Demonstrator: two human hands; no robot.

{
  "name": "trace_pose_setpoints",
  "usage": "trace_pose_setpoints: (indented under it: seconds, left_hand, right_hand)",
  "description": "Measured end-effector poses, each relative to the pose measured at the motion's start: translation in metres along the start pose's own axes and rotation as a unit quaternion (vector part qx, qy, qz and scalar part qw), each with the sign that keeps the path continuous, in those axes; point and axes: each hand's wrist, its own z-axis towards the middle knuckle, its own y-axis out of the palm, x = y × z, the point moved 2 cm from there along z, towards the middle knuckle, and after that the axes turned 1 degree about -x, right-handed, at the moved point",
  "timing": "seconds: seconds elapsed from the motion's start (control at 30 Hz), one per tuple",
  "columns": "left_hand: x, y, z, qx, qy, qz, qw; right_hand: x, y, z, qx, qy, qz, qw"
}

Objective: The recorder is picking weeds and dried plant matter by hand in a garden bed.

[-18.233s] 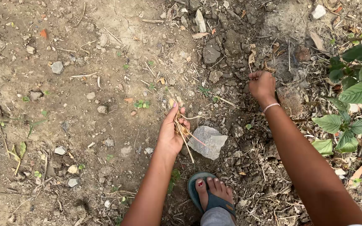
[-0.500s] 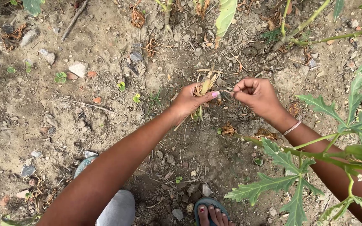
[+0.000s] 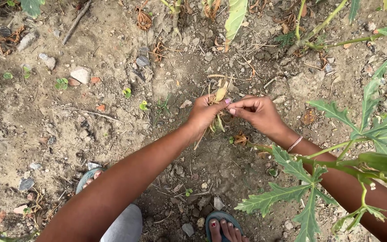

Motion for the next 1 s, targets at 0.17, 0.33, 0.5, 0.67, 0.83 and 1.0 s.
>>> trace_pose_setpoints:
  seconds: [0.17,0.33,0.5,0.67,0.83,1.0]
  left_hand:
    - [0.0,-0.015,0.006,0.076,-0.029,0.001,0.997]
    - [0.017,-0.048,-0.006,0.112,-0.064,-0.064,0.99]
    - [0.002,-0.1,-0.016,0.118,-0.07,-0.077,0.987]
    - [0.004,-0.136,-0.034,0.178,-0.07,-0.073,0.979]
    - [-0.011,-0.133,-0.057,0.208,-0.09,-0.059,0.972]
    - [-0.002,-0.102,-0.112,0.187,-0.094,-0.029,0.977]
  right_hand:
    - [-0.016,-0.024,-0.006,0.038,0.085,-0.011,0.996]
    - [0.02,-0.081,-0.041,0.084,0.074,-0.26,0.959]
    - [0.113,-0.114,-0.12,-0.228,0.102,-0.727,0.639]
    - [0.097,-0.034,-0.239,-0.387,0.066,-0.416,0.82]
    - [0.002,0.103,-0.161,-0.391,0.053,-0.176,0.902]
    - [-0.054,0.167,-0.096,-0.107,-0.024,-0.083,0.99]
